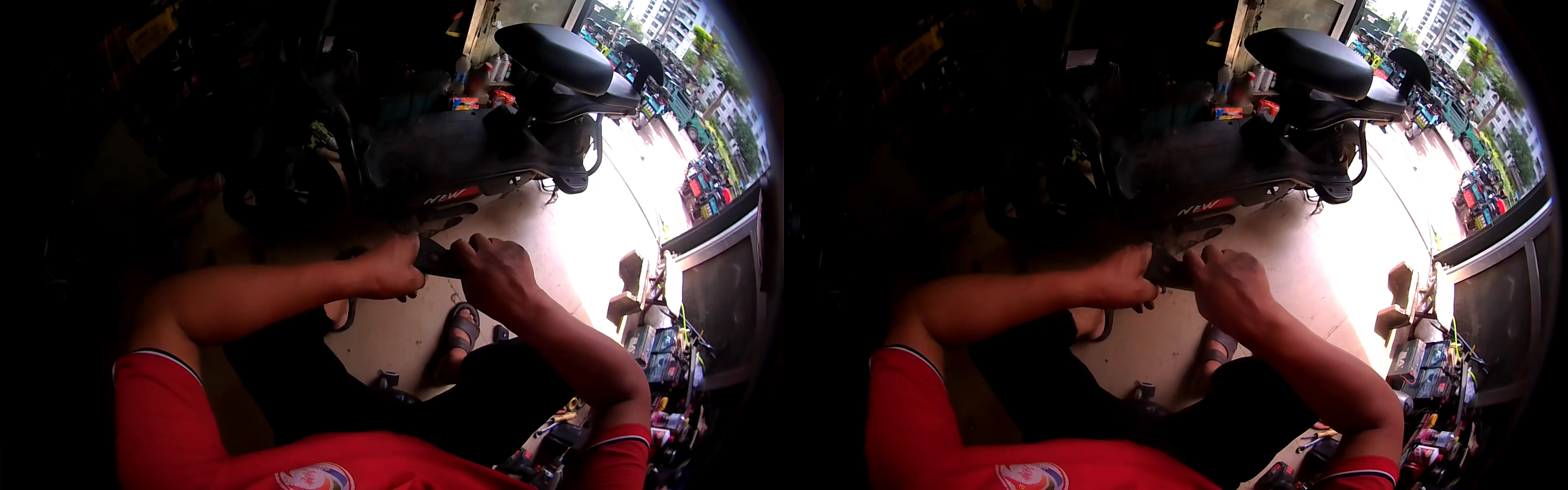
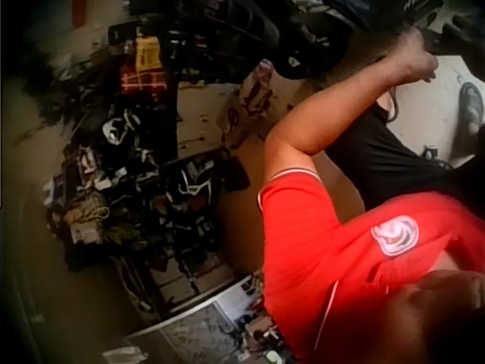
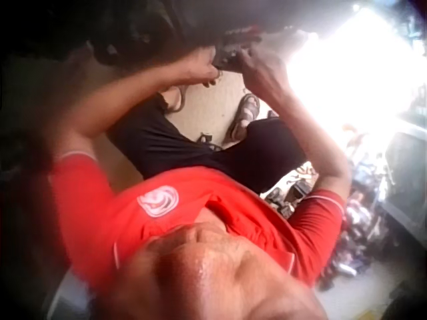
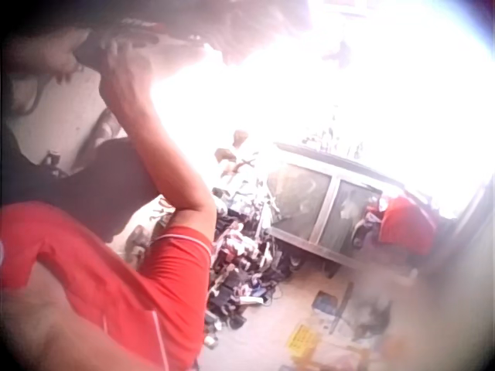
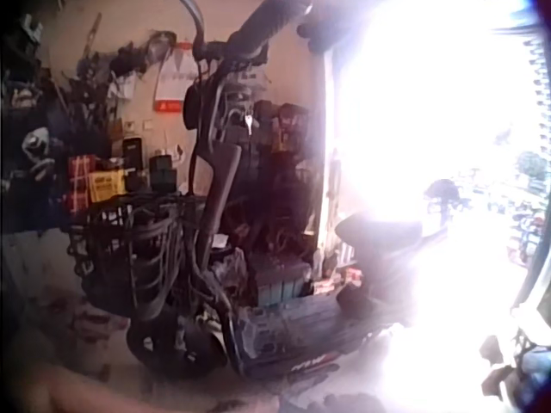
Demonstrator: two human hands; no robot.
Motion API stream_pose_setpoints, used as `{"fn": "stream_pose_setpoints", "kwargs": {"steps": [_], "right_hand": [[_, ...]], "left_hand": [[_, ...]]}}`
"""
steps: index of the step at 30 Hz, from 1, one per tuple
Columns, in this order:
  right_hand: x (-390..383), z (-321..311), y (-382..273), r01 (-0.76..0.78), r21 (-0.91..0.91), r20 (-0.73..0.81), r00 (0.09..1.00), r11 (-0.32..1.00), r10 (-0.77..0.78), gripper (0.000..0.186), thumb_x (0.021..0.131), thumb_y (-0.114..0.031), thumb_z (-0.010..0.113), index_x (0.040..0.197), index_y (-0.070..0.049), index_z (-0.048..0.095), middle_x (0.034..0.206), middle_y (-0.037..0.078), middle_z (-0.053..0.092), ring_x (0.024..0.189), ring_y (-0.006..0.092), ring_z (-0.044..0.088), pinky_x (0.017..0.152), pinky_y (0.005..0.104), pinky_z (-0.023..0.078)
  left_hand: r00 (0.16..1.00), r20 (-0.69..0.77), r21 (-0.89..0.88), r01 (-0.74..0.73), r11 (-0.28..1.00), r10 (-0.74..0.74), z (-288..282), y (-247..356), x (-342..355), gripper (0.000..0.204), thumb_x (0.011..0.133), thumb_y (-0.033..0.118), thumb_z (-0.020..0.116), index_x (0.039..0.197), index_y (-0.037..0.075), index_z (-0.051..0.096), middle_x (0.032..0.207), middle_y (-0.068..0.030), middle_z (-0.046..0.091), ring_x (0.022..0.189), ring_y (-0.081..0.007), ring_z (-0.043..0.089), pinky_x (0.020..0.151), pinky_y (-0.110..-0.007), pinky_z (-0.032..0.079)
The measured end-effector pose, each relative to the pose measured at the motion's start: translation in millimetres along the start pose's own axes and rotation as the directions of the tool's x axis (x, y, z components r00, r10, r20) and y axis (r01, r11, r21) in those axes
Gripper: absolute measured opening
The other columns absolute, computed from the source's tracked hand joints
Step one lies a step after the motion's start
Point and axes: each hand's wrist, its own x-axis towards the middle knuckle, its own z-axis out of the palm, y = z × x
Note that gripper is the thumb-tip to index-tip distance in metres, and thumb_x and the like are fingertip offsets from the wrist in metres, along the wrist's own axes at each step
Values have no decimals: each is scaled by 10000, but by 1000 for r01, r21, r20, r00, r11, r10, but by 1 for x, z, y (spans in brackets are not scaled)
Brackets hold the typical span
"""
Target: The person works on a scooter in a cluttered workshop, initially inspecting the footrest area. They retrieve a small black component from a shelf and examine it before returning to the scooter. Finally, they use a wrench to tighten a bolt on the scooter's footrest.
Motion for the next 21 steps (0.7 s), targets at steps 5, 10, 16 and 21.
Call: {"fn": "stream_pose_setpoints", "kwargs": {"steps": [5,10,16,21], "right_hand": [[-7,2,2,37,70,8,999,997,-38,193,811,-88,614,1000,-51,615,859,148,649,710,350,681,620,455,546],[-9,7,6,67,76,-36,997,995,-64,188,797,-93,627,981,-62,603,857,130,641,680,351,668,601,456,537],[-7,6,9,118,96,-206,974,988,-96,198,789,-83,646,980,-68,597,848,121,631,673,339,660,586,447,525],[-2,-7,14,91,168,-245,968,982,-48,236,757,-69,709,980,-85,634,871,108,645,739,340,674,624,443,535]], "left_hand": [[993,117,-132,-6,991,22,-2,6,-16,365,889,13,565,1234,-36,459,1041,-179,666,818,-258,737,656,-363,626],[982,184,-137,-5,991,31,-8,19,-25,434,875,12,552,1287,-72,445,1137,-239,647,895,-298,749,694,-377,646],[988,79,-169,-120,978,135,-9,20,-28,497,839,19,607,1298,-69,439,1127,-225,650,919,-279,724,739,-365,634],[980,-13,-45,-200,979,199,-12,25,-30,731,795,115,794,1388,-48,399,1158,-186,638,971,-242,692,816,-364,600]]}}
